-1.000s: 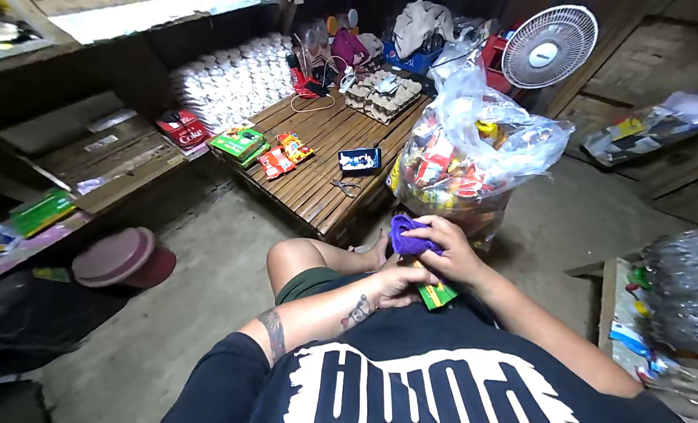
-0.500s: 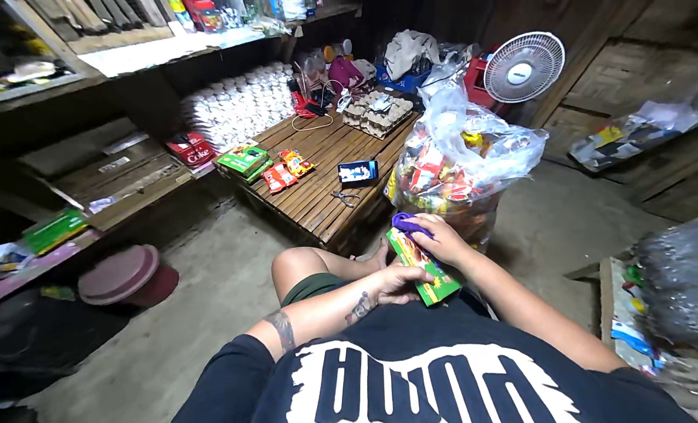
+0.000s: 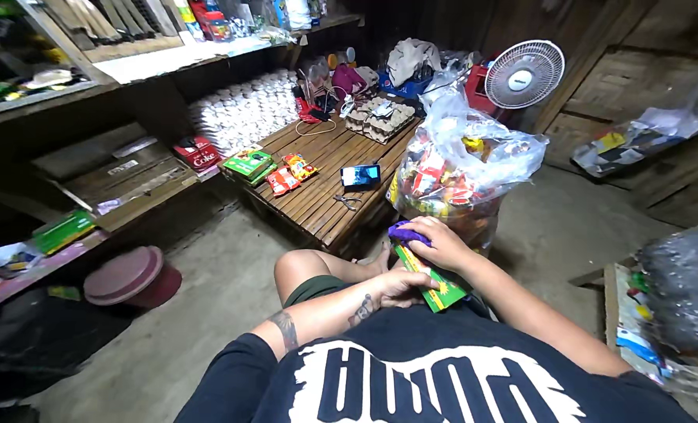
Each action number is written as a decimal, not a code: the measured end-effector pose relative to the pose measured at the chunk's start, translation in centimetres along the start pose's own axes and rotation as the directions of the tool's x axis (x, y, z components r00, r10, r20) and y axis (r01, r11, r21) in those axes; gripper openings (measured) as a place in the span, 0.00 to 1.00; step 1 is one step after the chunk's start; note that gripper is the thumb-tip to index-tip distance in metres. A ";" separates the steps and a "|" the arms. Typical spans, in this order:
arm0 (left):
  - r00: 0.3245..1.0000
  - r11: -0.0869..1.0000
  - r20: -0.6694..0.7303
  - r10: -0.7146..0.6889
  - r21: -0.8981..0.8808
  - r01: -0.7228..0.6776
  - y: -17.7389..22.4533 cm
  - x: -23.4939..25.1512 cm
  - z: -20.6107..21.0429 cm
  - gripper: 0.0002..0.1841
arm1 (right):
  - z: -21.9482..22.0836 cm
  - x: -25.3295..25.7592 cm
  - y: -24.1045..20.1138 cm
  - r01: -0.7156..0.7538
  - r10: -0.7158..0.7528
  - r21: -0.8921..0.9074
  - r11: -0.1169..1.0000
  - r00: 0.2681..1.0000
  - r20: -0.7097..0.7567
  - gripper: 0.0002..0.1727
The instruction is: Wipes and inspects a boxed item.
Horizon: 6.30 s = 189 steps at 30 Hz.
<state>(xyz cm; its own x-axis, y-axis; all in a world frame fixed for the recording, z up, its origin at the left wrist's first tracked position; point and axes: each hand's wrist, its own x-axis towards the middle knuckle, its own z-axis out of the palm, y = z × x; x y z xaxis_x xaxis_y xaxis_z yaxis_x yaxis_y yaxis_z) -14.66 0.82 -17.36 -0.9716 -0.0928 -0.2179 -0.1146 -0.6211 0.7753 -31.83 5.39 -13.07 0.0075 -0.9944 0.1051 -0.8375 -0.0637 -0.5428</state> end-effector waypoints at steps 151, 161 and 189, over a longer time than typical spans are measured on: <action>0.898 0.833 0.160 0.411 -0.466 -0.298 -1.6 0.9 -2.6 0.38 | 1.5 -4.9 0.9 0.438 -0.430 -0.012 0.899 0.876 -0.219 0.19; 0.927 0.795 0.024 0.373 -0.523 -0.307 -0.8 0.9 -1.5 0.33 | 0.9 -8.2 4.5 0.468 -0.472 -0.073 0.881 0.858 -0.203 0.17; 0.955 0.764 -0.129 0.267 -0.577 -0.291 -0.2 0.5 -1.0 0.26 | -0.5 -8.4 7.4 0.377 -0.391 -0.105 0.920 0.881 -0.265 0.16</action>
<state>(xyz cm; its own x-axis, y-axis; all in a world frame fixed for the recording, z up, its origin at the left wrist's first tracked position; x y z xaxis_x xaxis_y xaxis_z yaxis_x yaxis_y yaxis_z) -14.93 0.17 -18.24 -0.9318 -0.3545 -0.0779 0.3146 -0.8959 0.3135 -38.39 13.36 -17.52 0.1896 -0.8293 0.5257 -0.8250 -0.4249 -0.3727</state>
